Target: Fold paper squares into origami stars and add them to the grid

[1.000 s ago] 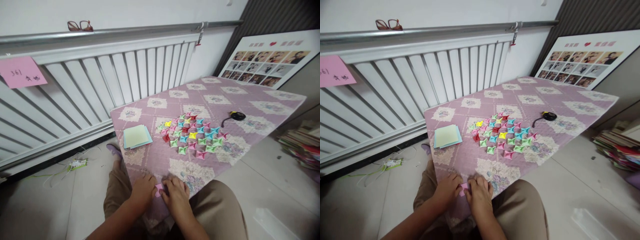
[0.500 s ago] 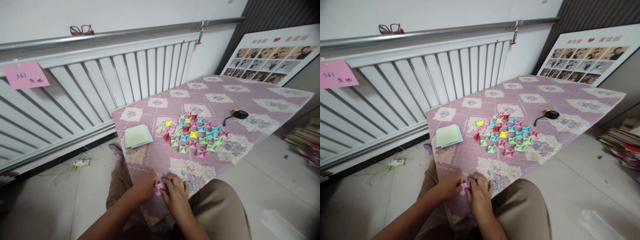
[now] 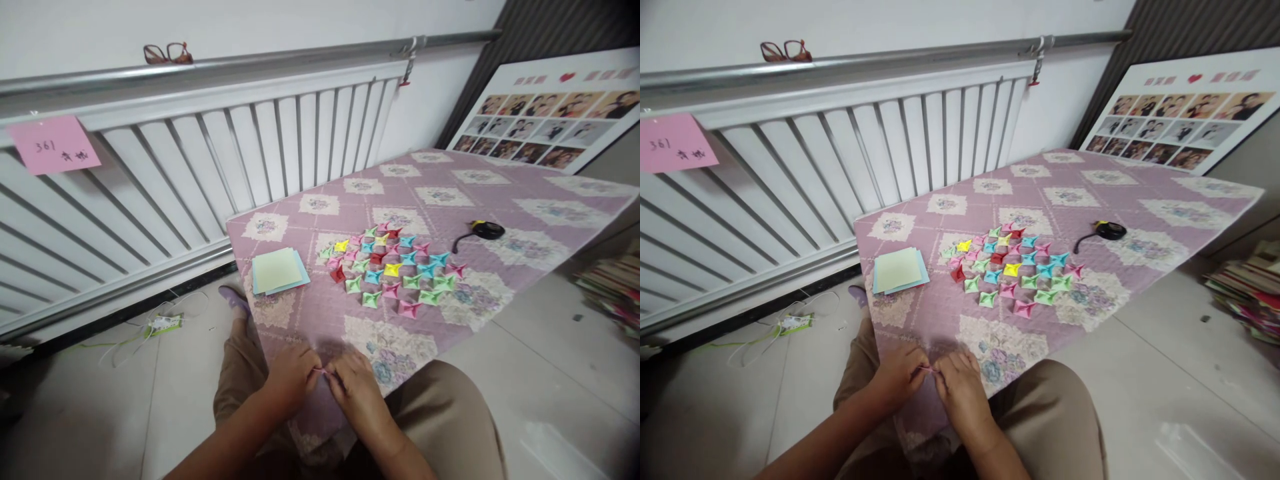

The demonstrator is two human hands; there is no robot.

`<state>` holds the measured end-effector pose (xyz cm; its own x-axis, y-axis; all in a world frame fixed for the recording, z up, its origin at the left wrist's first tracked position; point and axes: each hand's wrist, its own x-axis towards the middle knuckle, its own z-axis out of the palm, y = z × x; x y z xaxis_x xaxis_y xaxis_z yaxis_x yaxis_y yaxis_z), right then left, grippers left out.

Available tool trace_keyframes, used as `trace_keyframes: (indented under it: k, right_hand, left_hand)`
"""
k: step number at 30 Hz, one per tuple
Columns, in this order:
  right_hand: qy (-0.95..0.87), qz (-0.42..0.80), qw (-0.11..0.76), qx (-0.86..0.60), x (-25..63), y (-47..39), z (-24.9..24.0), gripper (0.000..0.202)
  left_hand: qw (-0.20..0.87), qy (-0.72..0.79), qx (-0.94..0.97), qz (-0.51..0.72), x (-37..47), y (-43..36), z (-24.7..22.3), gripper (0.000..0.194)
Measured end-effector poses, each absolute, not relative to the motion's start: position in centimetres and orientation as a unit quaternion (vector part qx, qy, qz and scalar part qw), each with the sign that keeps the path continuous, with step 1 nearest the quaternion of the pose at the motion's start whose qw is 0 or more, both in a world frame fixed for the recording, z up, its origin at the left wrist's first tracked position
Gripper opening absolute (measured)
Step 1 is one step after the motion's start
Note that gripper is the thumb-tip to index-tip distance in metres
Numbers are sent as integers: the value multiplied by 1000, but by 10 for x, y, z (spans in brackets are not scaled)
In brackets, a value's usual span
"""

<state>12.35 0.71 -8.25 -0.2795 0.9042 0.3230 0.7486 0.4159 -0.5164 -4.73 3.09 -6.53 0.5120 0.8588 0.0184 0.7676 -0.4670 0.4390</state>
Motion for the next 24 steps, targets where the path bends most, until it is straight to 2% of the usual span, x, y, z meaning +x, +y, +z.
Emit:
trace_keyframes:
  k: [4,7,11,16,24]
  right_hand:
    - [-826,20,296,-480,126,7,-88,15]
    - [-843,-4,278,-461,126,2,-95,16]
    - [-852,1,252,-459,127,-4,-102,15]
    - [-849,30,252,-463,130,-3,-105,14]
    - [-867,102,223,-434,132,3,-87,16]
  left_hand:
    - [24,455,872,179,-45,21,-85,14]
    - [-30,435,874,213,-44,12,-98,19]
    - [-31,440,869,224,-45,2,-101,23]
    - [15,462,856,231,-47,-7,-95,18]
    - [57,489,823,283,-45,-14,-96,22]
